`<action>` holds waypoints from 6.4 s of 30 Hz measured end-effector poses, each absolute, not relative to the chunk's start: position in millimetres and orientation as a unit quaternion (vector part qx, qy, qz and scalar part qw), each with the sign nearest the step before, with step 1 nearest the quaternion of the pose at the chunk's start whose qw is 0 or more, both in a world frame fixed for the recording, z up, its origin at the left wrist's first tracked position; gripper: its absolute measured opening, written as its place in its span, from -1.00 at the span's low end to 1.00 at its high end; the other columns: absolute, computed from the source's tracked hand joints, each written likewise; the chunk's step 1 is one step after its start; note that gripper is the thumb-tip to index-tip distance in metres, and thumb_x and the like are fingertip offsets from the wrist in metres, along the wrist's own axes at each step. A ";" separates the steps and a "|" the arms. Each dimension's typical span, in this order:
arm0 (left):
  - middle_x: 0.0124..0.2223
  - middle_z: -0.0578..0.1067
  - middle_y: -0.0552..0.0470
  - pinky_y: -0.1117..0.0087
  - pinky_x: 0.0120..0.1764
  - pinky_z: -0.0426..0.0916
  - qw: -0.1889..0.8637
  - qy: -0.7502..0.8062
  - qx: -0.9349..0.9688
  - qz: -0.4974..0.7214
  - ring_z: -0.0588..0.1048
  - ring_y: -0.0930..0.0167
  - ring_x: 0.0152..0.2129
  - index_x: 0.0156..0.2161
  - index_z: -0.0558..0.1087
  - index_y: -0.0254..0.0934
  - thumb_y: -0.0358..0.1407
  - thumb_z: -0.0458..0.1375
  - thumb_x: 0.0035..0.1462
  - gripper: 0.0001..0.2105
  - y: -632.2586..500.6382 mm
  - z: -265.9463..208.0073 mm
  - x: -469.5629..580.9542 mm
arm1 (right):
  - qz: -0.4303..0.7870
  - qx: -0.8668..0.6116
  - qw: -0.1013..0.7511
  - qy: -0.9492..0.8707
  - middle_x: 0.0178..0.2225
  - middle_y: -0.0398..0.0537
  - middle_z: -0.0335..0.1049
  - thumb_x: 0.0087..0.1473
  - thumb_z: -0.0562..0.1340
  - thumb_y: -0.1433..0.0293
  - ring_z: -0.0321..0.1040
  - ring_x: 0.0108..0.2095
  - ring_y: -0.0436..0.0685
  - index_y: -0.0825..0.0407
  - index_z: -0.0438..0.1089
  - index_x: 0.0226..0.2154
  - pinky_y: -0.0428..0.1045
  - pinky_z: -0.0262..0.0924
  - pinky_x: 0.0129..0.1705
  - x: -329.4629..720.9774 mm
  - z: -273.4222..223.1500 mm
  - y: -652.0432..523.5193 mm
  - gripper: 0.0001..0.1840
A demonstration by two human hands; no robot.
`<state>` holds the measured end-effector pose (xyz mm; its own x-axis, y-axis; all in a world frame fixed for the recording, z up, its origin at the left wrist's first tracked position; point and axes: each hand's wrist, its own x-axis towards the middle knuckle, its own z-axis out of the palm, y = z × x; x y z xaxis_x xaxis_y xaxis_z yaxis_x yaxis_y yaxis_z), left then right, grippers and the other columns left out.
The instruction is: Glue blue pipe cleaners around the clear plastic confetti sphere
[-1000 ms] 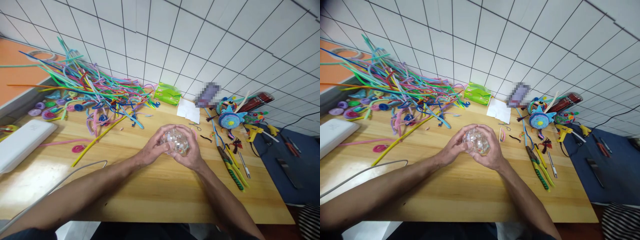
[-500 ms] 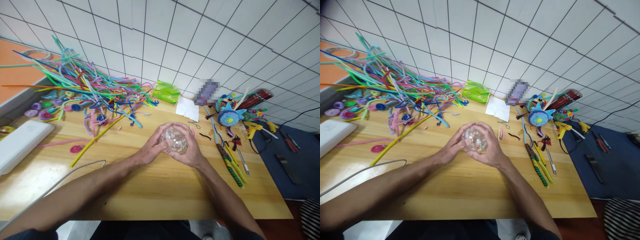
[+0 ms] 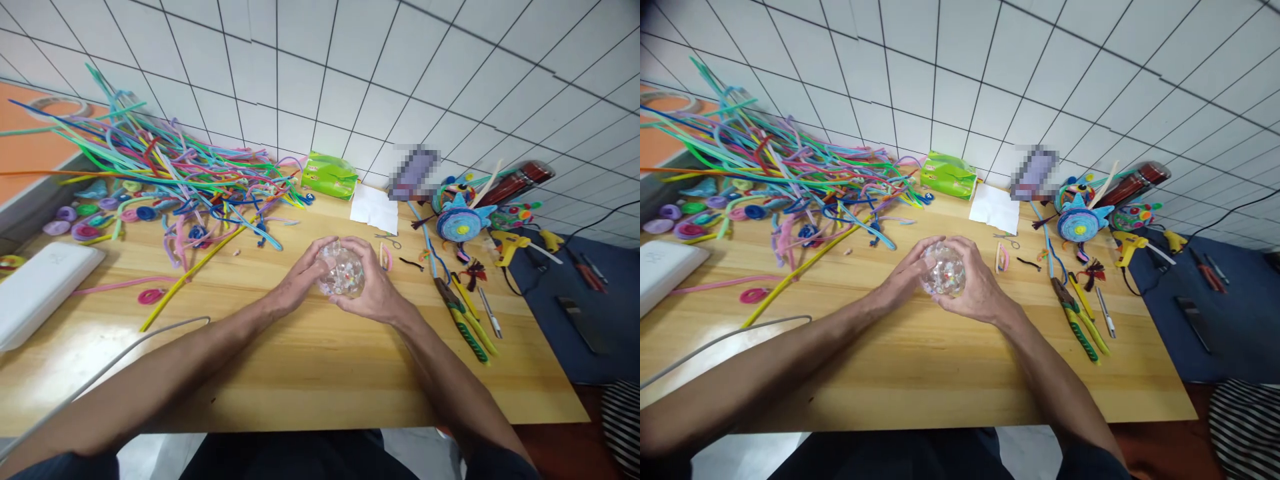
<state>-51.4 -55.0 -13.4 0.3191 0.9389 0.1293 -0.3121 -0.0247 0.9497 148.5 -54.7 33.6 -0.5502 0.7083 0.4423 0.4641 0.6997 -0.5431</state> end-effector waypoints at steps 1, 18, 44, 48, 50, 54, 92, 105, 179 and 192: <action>0.37 0.40 -0.13 0.06 0.32 0.32 0.617 0.305 0.532 0.493 0.38 0.10 0.31 0.34 0.33 -0.16 0.04 0.26 0.28 -0.38 -55.7 -10.8 -52.9 | 0.180 -0.330 0.334 -0.864 0.32 0.25 0.21 -0.07 0.54 0.30 0.21 0.37 0.45 -0.11 0.03 0.39 0.42 0.24 0.38 149.2 33.7 -54.1 0.09; 0.38 0.28 -0.31 -0.15 0.39 0.23 0.201 0.269 0.787 0.517 0.25 0.04 0.39 0.49 0.00 -0.13 -0.19 0.32 0.27 -0.17 -59.3 -18.0 -51.3 | 0.250 -0.388 0.409 -0.787 0.34 0.22 0.27 0.33 0.28 0.08 0.21 0.38 0.39 -0.03 0.18 0.35 0.37 0.16 0.42 135.7 25.5 -63.7 -0.33; 0.44 0.26 -0.18 0.02 0.48 0.06 0.514 0.335 0.590 0.526 0.19 0.07 0.43 0.38 0.27 -0.16 -0.05 0.31 0.28 -0.34 -73.4 -7.1 -52.5 | 0.126 -0.326 0.420 -0.837 0.29 0.21 0.29 0.19 0.35 0.21 0.28 0.31 0.47 -0.12 0.10 0.39 0.48 0.30 0.28 138.7 14.4 -58.3 -0.20; 0.37 0.33 -0.26 0.00 0.32 0.32 0.603 0.346 0.524 0.492 0.37 0.03 0.30 0.46 0.07 -0.22 0.06 0.42 0.13 -0.04 -71.9 1.4 -50.6 | 0.087 -0.296 0.427 -0.850 0.29 0.26 0.28 0.12 0.38 0.23 0.30 0.29 0.51 -0.09 0.03 0.44 0.49 0.34 0.23 142.2 13.2 -57.4 -0.07; 0.30 0.39 -0.27 0.04 0.26 0.38 0.643 0.332 0.510 0.464 0.44 0.04 0.22 0.41 0.14 -0.28 0.10 0.43 0.09 -0.05 -70.5 4.8 -49.0 | 0.065 -0.290 0.424 -0.855 0.28 0.26 0.30 0.10 0.38 0.24 0.33 0.26 0.52 -0.09 0.00 0.46 0.50 0.35 0.21 146.0 12.3 -55.5 -0.02; 0.23 0.45 -0.24 0.10 0.21 0.43 0.659 0.309 0.509 0.460 0.47 0.05 0.18 0.30 0.27 -0.30 0.13 0.45 0.05 -0.13 -68.8 5.0 -46.0 | 0.057 -0.283 0.419 -0.861 0.29 0.25 0.30 0.09 0.40 0.11 0.33 0.25 0.57 -0.13 0.01 0.46 0.54 0.31 0.22 152.9 10.3 -52.2 0.00; 0.21 0.53 -0.13 0.17 0.14 0.44 0.697 0.291 0.436 0.489 0.48 0.11 0.17 0.31 0.33 -0.18 0.05 0.49 0.03 -0.18 -63.0 -0.6 -49.8 | 0.235 -0.372 0.460 -0.772 0.31 0.16 0.31 0.34 0.16 -0.06 0.25 0.35 0.46 -0.09 0.24 0.35 0.44 0.23 0.36 146.0 12.8 -62.8 -0.32; 0.25 0.47 -0.12 0.18 0.16 0.43 0.692 0.280 0.471 0.471 0.46 0.13 0.18 0.33 0.26 -0.15 0.04 0.46 0.09 -0.20 -62.2 1.9 -52.1 | 0.213 -0.359 0.460 -0.784 0.31 0.14 0.32 0.35 0.16 -0.04 0.24 0.36 0.45 -0.13 0.24 0.35 0.45 0.22 0.36 146.8 11.8 -61.1 -0.35; 0.16 0.53 -0.15 0.07 0.20 0.50 0.197 0.380 0.777 0.461 0.55 0.18 0.14 0.24 0.34 -0.18 -0.20 0.30 0.29 -0.53 -63.5 -20.6 -55.5 | -0.041 -0.886 0.121 -0.446 -0.14 0.27 0.64 0.15 0.27 0.27 0.56 -0.06 0.34 0.12 0.58 -0.15 0.11 0.37 -0.01 445.0 6.4 -114.2 -0.69; 0.19 0.51 -0.14 -0.02 0.25 0.46 0.252 0.408 0.744 0.465 0.53 0.14 0.17 0.23 0.35 -0.15 -0.12 0.34 0.24 -0.48 -59.3 -24.9 -57.0 | -0.031 -0.880 0.148 -0.450 -0.15 0.20 0.63 0.11 0.32 0.22 0.53 -0.06 0.32 0.06 0.57 -0.24 0.11 0.32 0.01 455.4 14.0 -88.1 -0.74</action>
